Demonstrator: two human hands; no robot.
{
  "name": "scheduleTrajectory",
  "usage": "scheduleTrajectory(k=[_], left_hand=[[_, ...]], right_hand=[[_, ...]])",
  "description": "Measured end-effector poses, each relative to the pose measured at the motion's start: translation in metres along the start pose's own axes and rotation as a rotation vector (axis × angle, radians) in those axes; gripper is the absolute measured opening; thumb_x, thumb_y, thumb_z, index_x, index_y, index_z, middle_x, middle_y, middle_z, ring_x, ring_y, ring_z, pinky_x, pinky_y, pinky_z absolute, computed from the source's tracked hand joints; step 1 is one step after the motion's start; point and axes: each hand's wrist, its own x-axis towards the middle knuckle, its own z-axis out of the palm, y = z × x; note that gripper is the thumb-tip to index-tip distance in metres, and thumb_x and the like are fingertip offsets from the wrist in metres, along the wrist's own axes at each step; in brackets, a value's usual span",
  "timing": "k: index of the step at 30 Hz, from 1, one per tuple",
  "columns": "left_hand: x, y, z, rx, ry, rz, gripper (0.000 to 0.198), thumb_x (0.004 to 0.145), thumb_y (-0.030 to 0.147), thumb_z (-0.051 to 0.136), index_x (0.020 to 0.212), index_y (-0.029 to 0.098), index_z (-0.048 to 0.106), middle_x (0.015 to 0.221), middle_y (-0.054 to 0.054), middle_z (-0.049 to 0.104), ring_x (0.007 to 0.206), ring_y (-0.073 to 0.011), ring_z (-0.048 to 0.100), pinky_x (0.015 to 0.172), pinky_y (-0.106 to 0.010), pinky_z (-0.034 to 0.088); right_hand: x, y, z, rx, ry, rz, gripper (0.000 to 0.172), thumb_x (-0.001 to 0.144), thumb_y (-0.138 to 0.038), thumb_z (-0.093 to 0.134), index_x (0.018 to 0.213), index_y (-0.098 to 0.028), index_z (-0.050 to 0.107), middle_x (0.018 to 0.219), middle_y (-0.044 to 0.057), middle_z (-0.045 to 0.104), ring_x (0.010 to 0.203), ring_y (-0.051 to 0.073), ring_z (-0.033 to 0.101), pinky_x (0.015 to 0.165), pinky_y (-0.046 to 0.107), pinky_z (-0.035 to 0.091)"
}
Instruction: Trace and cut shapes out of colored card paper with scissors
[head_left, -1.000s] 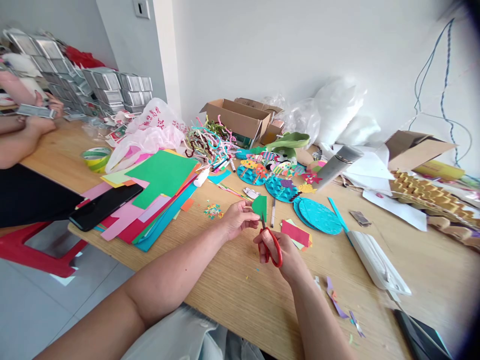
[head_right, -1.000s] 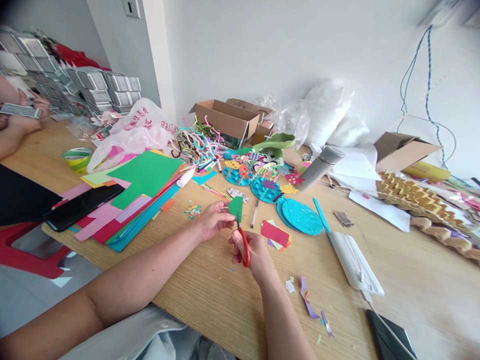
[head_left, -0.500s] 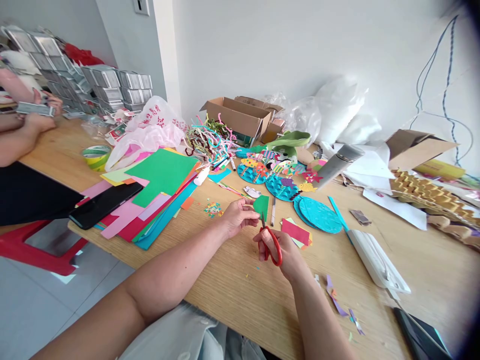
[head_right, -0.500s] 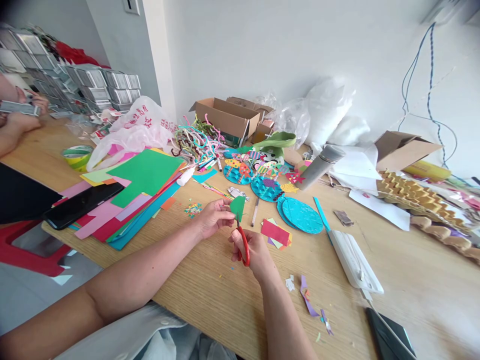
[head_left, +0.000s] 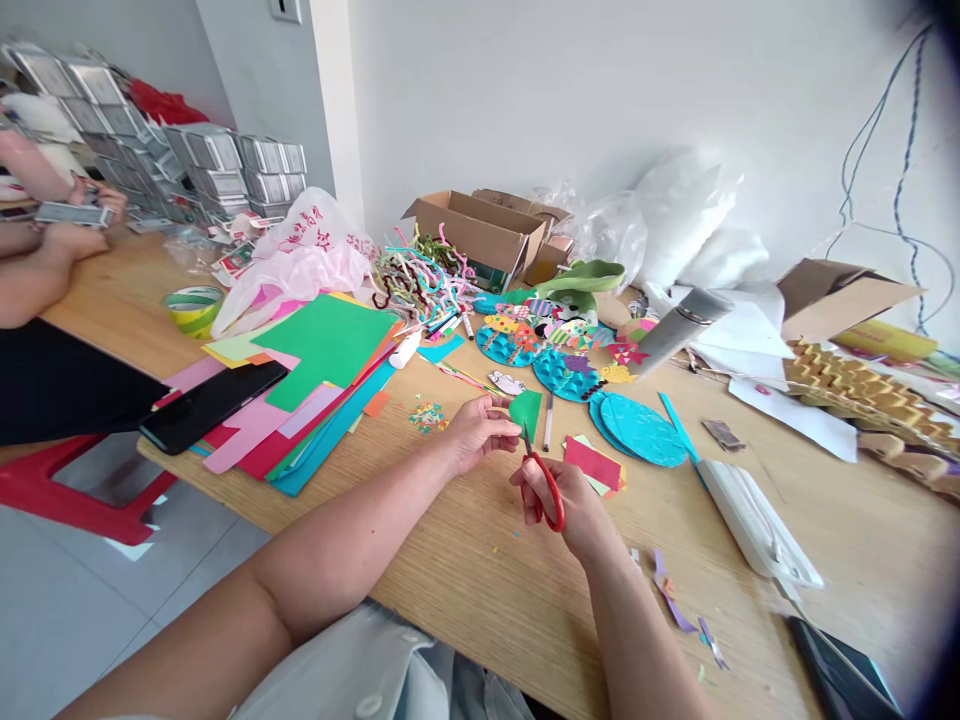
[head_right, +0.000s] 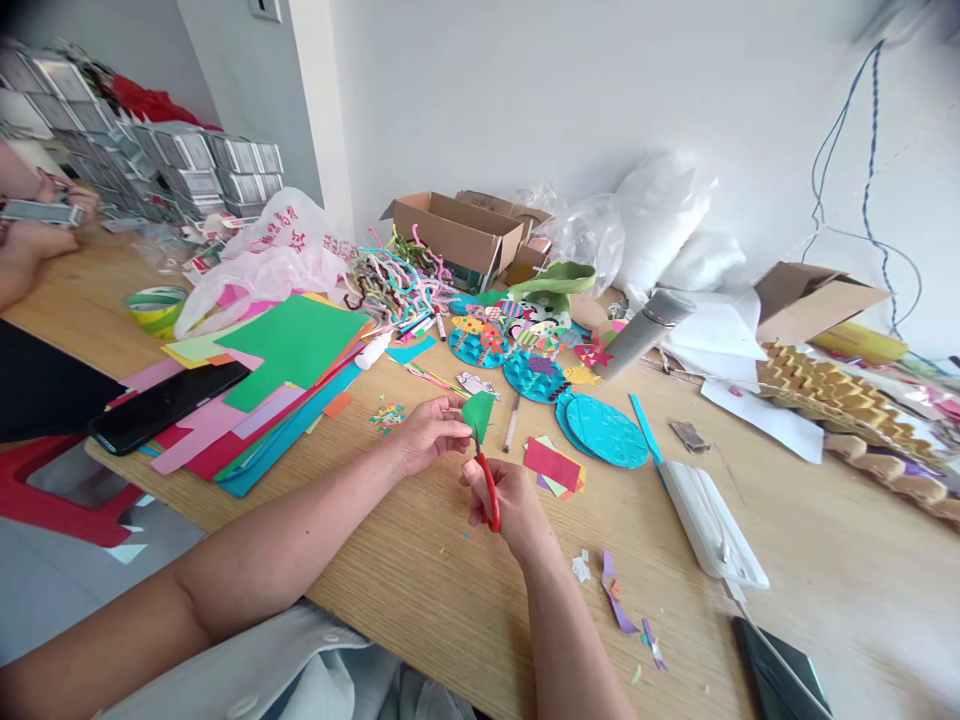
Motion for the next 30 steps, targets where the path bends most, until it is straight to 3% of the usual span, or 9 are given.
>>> scheduleTrajectory(k=[30], left_hand=[[0.001, -0.0026, -0.0004, 0.015, 0.014, 0.001, 0.045, 0.055, 0.011, 0.075, 0.092, 0.015, 0.051, 0.063, 0.005, 0.059, 0.051, -0.0097, 0.058, 0.054, -0.024, 0.046]], right_hand=[[0.0003, -0.002, 0.0011, -0.049, 0.018, 0.006, 0.056, 0.074, -0.07, 0.05, 0.074, -0.015, 0.062, 0.043, -0.001, 0.054, 0.039, 0.012, 0.045, 0.04, 0.024, 0.03]])
